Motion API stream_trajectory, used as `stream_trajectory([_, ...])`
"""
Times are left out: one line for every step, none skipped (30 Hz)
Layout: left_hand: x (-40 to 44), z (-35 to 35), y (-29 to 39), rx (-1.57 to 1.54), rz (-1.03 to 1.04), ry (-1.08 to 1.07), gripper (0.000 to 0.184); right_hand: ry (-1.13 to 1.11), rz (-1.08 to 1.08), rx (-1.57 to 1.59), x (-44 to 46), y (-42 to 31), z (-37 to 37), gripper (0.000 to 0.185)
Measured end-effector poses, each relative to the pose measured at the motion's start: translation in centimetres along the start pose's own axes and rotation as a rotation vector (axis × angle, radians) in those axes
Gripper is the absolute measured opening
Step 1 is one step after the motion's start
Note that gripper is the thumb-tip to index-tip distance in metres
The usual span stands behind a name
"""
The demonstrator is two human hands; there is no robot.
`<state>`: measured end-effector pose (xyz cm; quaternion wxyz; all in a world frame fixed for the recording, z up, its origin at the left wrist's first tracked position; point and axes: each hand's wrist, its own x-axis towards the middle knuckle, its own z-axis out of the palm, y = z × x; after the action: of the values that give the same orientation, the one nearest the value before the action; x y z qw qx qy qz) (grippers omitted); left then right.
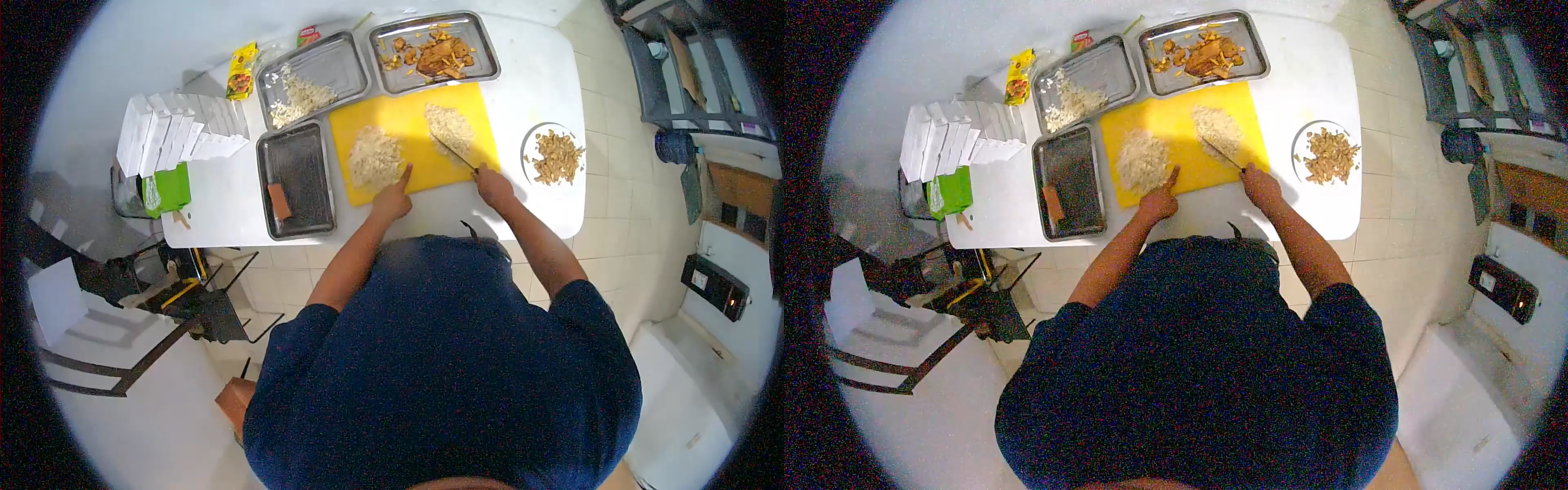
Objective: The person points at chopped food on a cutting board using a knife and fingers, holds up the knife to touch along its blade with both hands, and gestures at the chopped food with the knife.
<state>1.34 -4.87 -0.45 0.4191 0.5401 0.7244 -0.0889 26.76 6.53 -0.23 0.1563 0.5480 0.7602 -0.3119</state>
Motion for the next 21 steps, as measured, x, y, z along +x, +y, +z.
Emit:
stream_trajectory([-0.5, -0.6, 0.5, -0.011, -0.019, -0.040, 0.093, 0.007, -0.021, -0.003, 0.2, 0.3, 1.0, 0.037])
stream_trajectory([-0.7, -1.3, 0.9, -0.016, -0.033, -0.076, 0.091, 0.022, -0.040, -0.004, 0.9, 0.5, 1.7, 0.037])
stream_trajectory([-0.2, -1.0, 0.6, 0.002, -0.024, -0.031, 0.092, 0.044, -0.055, -0.002, 1.3, 0.4, 1.5, 0.038])
stream_trajectory([0.1, -0.3, 0.5, 0.015, -0.014, 0.011, 0.094, 0.044, -0.083, -0.018, 1.5, 0.6, 1.2, 0.037])
stream_trajectory([0.2, 0.3, 0.3, 0.027, -0.004, 0.053, 0.096, 0.042, -0.112, -0.035, 1.6, 0.8, 0.8, 0.037])
stream_trajectory([0.3, 0.5, 0.1, 0.036, 0.013, 0.061, 0.095, 0.043, -0.143, -0.054, 1.5, 0.6, -0.2, 0.037])
stream_trajectory([0.4, 0.5, 0.0, 0.042, 0.027, 0.075, 0.095, 0.027, -0.116, -0.058, 1.2, 0.0, -1.8, 0.037])
stream_trajectory([0.5, 0.6, -0.2, 0.048, 0.036, 0.084, 0.094, 0.004, -0.091, -0.059, 0.6, -0.7, -3.3, 0.037])
stream_trajectory([0.2, 0.8, -0.4, 0.046, 0.034, 0.086, 0.094, -0.026, -0.064, -0.058, 0.0, -1.2, -3.7, 0.037])
stream_trajectory([0.2, 0.9, -0.4, 0.043, 0.034, 0.090, 0.094, -0.029, -0.056, -0.054, -0.2, -1.2, -3.5, 0.037])
stream_trajectory([0.4, 0.9, -0.4, 0.042, 0.035, 0.099, 0.094, -0.029, -0.047, -0.052, 0.0, -1.0, -3.5, 0.037])
stream_trajectory([0.5, 0.8, -0.3, 0.040, 0.033, 0.091, 0.094, -0.029, -0.040, -0.049, 0.2, -0.7, -3.3, 0.037])
stream_trajectory([0.4, 0.8, -0.2, 0.039, 0.026, 0.084, 0.094, -0.002, -0.039, -0.023, 0.8, 0.2, -1.9, 0.037])
stream_trajectory([0.2, 0.8, -0.3, 0.039, 0.015, 0.075, 0.094, 0.022, -0.040, 0.005, 1.4, 1.0, -0.2, 0.037])
stream_trajectory([0.0, 0.4, -0.1, 0.038, -0.006, 0.049, 0.093, 0.046, -0.039, 0.033, 1.4, 1.0, 0.5, 0.036])
stream_trajectory([-0.2, 0.1, 0.2, 0.040, -0.025, 0.016, 0.093, 0.043, -0.053, 0.032, 1.5, 0.9, 1.1, 0.036])
stream_trajectory([-0.3, -0.4, 0.5, 0.047, -0.037, -0.011, 0.093, 0.050, -0.064, 0.033, 2.0, 0.8, 1.4, 0.035])
stream_trajectory([-0.1, -0.5, 0.6, 0.047, -0.038, 0.000, 0.092, 0.064, -0.073, 0.030, 2.5, 0.7, 1.0, 0.035])
stream_trajectory([-0.2, -0.4, 0.7, 0.041, -0.041, 0.009, 0.092, 0.064, -0.089, -0.016, 2.6, 0.7, 0.6, 0.036])
stream_trajectory([-0.4, -0.3, 0.8, 0.035, -0.045, 0.017, 0.091, 0.064, -0.105, -0.060, 2.7, 0.8, 0.2, 0.038])
stream_trajectory([-0.3, -0.5, 0.8, 0.032, -0.038, 0.009, 0.091, 0.069, -0.124, -0.106, 2.9, 0.7, -0.5, 0.039])
